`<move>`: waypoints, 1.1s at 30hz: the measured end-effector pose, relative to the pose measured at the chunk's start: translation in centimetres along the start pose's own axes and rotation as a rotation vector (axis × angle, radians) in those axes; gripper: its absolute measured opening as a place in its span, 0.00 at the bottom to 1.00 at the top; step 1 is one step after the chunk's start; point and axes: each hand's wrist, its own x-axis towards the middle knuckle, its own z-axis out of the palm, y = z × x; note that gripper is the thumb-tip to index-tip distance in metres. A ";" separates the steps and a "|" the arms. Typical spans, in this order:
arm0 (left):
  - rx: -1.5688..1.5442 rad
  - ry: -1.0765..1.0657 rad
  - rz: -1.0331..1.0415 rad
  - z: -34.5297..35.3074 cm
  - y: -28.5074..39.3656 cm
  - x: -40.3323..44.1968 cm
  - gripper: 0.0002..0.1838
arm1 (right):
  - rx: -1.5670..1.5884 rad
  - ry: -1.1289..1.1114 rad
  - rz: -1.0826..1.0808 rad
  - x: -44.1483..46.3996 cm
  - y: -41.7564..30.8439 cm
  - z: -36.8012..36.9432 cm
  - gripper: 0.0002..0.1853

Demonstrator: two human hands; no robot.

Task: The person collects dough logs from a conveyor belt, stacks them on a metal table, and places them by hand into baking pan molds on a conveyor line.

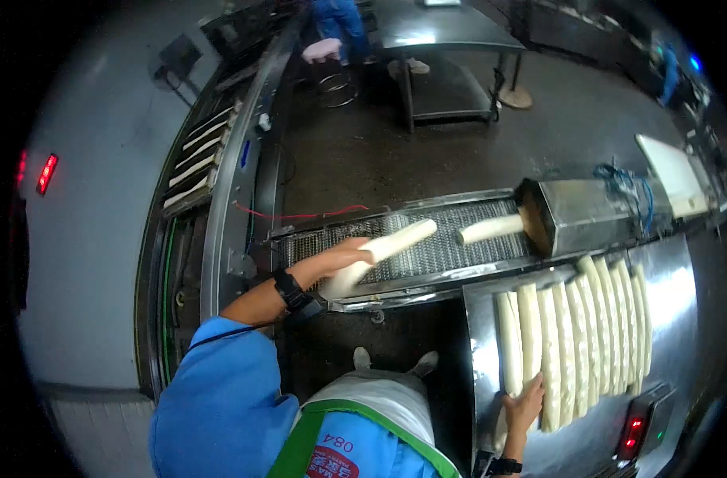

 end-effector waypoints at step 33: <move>0.572 0.483 0.719 14.6 9.7 9.5 0.23 | 0.080 0.100 0.331 9.6 9.8 -8.3 0.32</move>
